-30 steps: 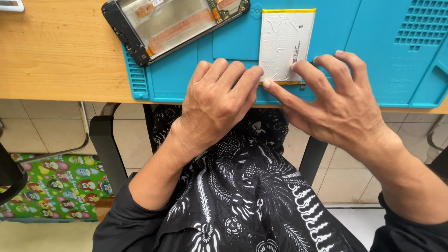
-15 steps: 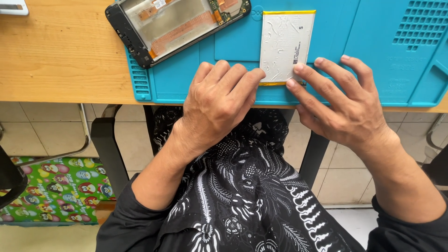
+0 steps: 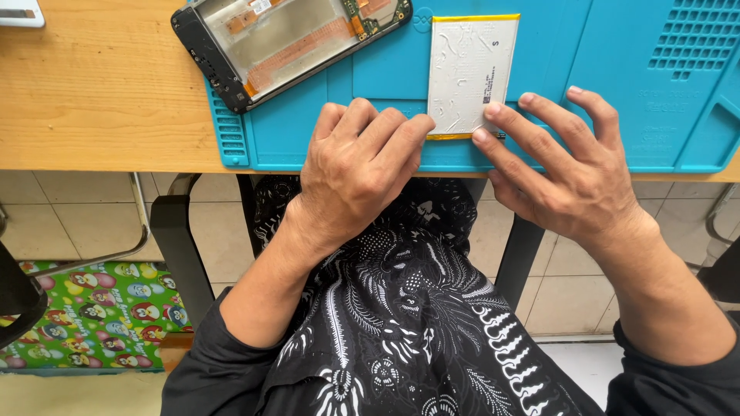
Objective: The person removes a battery from a disassembled smartphone, peels off a protective film from a new battery, and installs the new battery into the phone. They then connect a charging cable to the device.
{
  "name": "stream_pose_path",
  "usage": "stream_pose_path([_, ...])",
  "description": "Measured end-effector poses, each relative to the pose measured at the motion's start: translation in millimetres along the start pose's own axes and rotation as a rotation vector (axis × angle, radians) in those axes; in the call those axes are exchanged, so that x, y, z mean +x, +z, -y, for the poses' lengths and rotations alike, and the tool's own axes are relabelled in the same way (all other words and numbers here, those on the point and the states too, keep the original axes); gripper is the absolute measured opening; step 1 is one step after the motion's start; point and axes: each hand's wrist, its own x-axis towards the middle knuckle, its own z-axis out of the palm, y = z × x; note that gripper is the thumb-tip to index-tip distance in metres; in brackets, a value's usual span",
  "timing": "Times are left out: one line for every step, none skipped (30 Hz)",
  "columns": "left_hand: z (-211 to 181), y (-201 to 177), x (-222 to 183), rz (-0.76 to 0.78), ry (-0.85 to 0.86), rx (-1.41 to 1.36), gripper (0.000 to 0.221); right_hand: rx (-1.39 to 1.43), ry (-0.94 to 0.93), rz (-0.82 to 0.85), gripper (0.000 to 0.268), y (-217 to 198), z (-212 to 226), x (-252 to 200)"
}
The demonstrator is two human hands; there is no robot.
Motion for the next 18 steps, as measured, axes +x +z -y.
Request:
stream_pose_path([0,0,0,0.002,0.004,0.021,0.007,-0.003,0.001,-0.003,0.028,0,0,0])
stream_pose_path([0,0,0,0.002,0.004,0.021,0.007,-0.003,0.002,-0.003,0.028,0,0,0])
stream_pose_path([0,1,0,-0.007,0.007,0.036,0.007,-0.006,0.002,-0.003,0.028,0,0,0])
stream_pose_path([0,1,0,-0.016,0.01,0.052,0.007,-0.009,0.001,-0.002,0.029,0,0,0])
stream_pose_path([0,1,0,-0.016,0.01,0.052,0.007,-0.008,0.001,-0.002,0.029,0,0,0])
stream_pose_path([0,2,0,-0.024,0.01,0.073,0.008,-0.009,0.002,-0.003,0.029,0,0,0])
stream_pose_path([0,2,-1,-0.031,0.009,0.095,0.009,-0.009,0.002,-0.003,0.029,0,0,0])
stream_pose_path([0,2,-2,-0.03,0.009,0.095,0.009,-0.008,0.002,-0.003,0.029,0,1,0])
stream_pose_path([1,2,-3,-0.031,0.012,0.087,0.01,-0.009,0.005,0.004,0.028,0,1,-1])
stream_pose_path([1,3,-4,-0.031,0.015,0.079,0.013,-0.009,0.008,0.01,0.028,0,1,-1])
stream_pose_path([1,2,-3,-0.03,0.014,0.079,0.013,-0.008,0.007,0.01,0.028,-1,2,0])
stream_pose_path([1,1,-3,-0.033,0.011,0.077,0.013,-0.015,0.017,0.025,0.029,-2,3,0])
stream_pose_path([1,1,-2,-0.037,0.009,0.076,0.013,-0.024,0.026,0.04,0.031,-3,3,1])
stream_pose_path([2,0,-2,-0.039,0.01,0.077,0.013,-0.026,0.024,0.038,0.031,-4,4,3])
stream_pose_path([1,0,-2,-0.03,0.003,0.067,0.01,-0.025,0.034,0.062,0.034,-5,5,5])
stream_pose_path([1,-1,-2,-0.021,-0.004,0.057,0.008,-0.025,0.043,0.086,0.037,-7,6,6])
stream_pose_path([1,-1,-2,-0.023,-0.002,0.055,0.008,-0.027,0.044,0.087,0.037,-9,7,8])
stream_pose_path([1,-1,-2,-0.023,-0.013,0.049,0.009,-0.068,0.05,0.123,0.037,-12,8,11])
